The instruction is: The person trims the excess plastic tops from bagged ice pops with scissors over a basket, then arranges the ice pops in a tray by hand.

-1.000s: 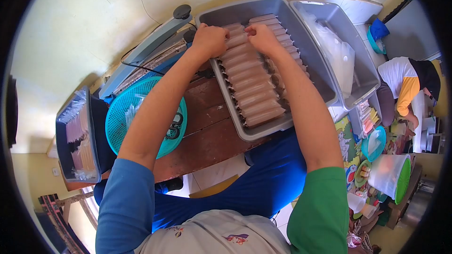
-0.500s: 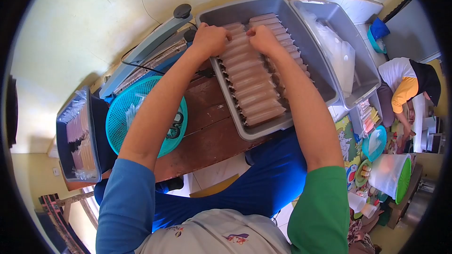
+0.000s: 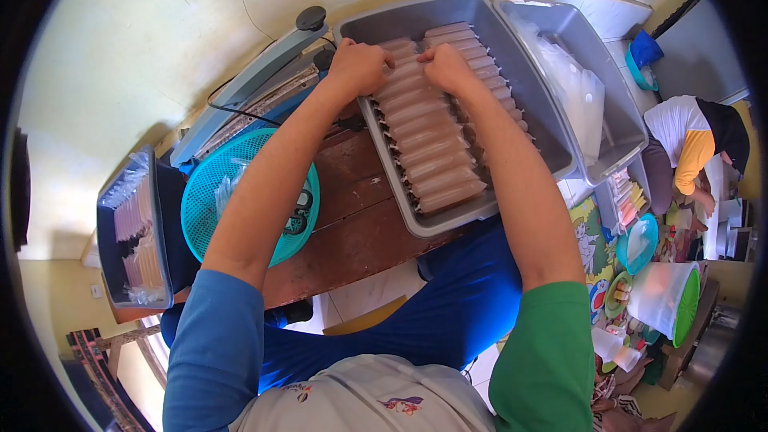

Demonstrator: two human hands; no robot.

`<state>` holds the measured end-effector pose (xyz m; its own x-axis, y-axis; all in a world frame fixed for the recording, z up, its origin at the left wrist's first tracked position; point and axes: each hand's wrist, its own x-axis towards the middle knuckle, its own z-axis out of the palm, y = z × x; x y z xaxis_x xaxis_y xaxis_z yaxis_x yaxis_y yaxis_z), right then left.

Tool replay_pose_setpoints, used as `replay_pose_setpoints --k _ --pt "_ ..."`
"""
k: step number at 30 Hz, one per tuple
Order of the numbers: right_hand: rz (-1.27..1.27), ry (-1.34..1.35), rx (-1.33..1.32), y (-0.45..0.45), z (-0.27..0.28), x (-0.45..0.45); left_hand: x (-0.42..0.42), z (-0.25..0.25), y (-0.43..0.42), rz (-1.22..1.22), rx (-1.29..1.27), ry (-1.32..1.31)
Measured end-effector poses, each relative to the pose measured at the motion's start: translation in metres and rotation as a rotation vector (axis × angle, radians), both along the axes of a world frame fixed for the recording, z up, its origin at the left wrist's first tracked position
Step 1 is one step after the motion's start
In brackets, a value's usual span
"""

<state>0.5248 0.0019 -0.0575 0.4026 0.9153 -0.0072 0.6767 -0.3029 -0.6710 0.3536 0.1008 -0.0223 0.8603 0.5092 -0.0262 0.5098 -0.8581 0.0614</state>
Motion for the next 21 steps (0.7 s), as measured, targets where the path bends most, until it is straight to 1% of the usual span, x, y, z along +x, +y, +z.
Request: replay_pose_setpoints --k 2,5,9,15,21 --pt "-0.007 0.042 -0.001 0.001 -0.003 0.001 0.001 0.001 0.000 0.009 -0.018 0.015" --pt "-0.006 0.007 0.018 0.000 -0.002 0.002 0.001 0.000 0.001 -0.001 -0.016 0.003" --pt "-0.013 0.025 -0.008 0.000 0.001 0.001 0.000 -0.001 0.001 0.003 -0.021 -0.005" --pt "0.012 -0.024 0.008 0.000 0.004 0.002 0.000 0.000 0.000 0.001 -0.014 0.006" --pt "-0.010 -0.069 -0.048 -0.004 0.017 -0.005 -0.002 -0.002 -0.003 -0.004 0.011 -0.019"
